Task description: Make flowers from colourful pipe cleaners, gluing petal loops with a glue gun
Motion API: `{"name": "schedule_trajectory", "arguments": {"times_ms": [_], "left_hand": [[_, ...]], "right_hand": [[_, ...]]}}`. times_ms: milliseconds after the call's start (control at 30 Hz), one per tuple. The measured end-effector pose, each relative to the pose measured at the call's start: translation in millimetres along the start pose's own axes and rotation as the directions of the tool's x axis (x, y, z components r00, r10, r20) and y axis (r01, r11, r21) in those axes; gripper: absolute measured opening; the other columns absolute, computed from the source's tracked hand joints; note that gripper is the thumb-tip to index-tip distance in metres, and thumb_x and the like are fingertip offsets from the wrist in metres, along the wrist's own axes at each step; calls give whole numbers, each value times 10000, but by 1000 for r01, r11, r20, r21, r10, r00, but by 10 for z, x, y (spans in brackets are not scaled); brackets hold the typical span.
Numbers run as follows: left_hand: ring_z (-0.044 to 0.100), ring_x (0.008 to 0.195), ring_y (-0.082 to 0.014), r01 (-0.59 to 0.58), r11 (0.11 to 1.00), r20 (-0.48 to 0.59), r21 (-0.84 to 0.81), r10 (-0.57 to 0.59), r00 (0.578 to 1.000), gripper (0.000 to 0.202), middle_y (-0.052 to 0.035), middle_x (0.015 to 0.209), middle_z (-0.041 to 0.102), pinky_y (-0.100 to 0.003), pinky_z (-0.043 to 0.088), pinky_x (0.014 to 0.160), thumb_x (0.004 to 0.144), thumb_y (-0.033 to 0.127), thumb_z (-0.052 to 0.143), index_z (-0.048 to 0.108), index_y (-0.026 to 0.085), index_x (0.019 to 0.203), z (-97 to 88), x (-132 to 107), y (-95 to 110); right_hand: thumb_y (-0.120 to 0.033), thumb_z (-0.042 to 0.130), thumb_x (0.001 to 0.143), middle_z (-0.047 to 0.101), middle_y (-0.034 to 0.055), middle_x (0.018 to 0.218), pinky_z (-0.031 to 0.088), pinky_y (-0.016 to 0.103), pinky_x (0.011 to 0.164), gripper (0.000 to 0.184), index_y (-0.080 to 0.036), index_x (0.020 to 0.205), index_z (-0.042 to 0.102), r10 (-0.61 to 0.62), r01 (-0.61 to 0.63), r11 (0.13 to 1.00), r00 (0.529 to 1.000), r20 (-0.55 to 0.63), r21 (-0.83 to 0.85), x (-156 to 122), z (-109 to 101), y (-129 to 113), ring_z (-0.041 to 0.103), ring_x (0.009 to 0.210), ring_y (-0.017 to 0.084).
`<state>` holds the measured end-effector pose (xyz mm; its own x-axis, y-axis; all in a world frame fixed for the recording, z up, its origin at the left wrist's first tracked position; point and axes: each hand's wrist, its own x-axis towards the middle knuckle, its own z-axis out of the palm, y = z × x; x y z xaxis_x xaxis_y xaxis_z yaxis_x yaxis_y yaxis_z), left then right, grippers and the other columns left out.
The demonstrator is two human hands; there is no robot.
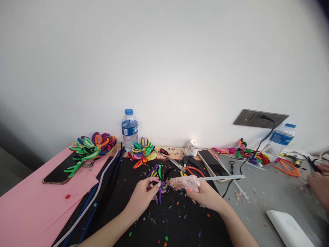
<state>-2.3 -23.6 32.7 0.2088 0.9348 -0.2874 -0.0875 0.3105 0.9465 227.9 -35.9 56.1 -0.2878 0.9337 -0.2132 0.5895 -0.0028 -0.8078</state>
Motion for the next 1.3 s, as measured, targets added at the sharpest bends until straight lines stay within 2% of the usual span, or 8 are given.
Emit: {"name": "schedule_trajectory", "arguments": {"times_ms": [167,367,633,800,867,933,1100,1300], "left_hand": [[696,739,-274,-32,999,9,18,32,999,349,-11,643,627,-310,524,604,670,372,671,618,133,918,-24,28,-75],[699,701,-271,-34,999,-23,12,34,999,313,18,562,601,-312,525,594,639,350,696,639,141,865,-35,49,-95],[704,695,-274,14,998,-35,-57,-16,999,316,-22,657,666,-358,541,645,617,325,725,608,139,843,-25,42,-67],[704,715,-275,31,996,-20,-87,-33,999,347,-21,653,667,-354,540,663,621,359,728,589,137,849,-25,42,-27],[703,731,-279,34,995,-20,-93,-36,999,359,-16,649,664,-350,536,666,617,378,731,590,139,844,-27,37,-5],[701,753,-284,37,995,-20,-96,-39,999,369,-13,644,661,-346,533,674,605,393,739,594,141,833,-29,29,16],[699,771,-292,46,995,-21,-93,-48,999,411,-17,646,662,-341,530,679,576,427,750,592,143,827,-35,16,39],[700,770,-279,26,996,-7,-87,-26,1000,387,-19,665,664,-335,528,689,619,415,718,589,139,858,-39,15,35]], "right_hand": [[-131,467,741,619,-5,765,381,203,553,306,-190,996,626,-131,131,985,991,12,-111,-44,-23,-125,509,619,130],[-168,483,755,486,-25,576,289,200,477,117,-182,676,569,-229,202,915,973,-36,-349,-67,33,-165,410,514,101],[-190,470,764,505,-21,607,294,203,492,110,-182,686,547,-237,196,889,970,-49,-413,-98,47,-178,455,524,97],[-157,471,744,581,-8,672,350,208,521,246,-218,901,650,-207,181,958,973,-99,-223,-104,-44,-175,484,564,124],[-185,470,762,595,-3,685,359,209,498,317,-218,1041,617,-132,125,990,985,-116,-66,-104,-102,-129,471,534,121],[-259,473,781,559,-6,609,337,207,441,277,-177,1010,605,6,9,995,988,-155,99,-110,-176,-53,428,462,107],[-435,464,780,486,-6,522,328,209,426,321,-151,652,542,196,-114,961,924,-330,254,-220,-431,138,417,449,101],[-432,429,765,532,-3,552,349,229,449,272,-183,729,534,191,-270,962,776,-601,-44,-477,-751,320,479,491,147]]}}
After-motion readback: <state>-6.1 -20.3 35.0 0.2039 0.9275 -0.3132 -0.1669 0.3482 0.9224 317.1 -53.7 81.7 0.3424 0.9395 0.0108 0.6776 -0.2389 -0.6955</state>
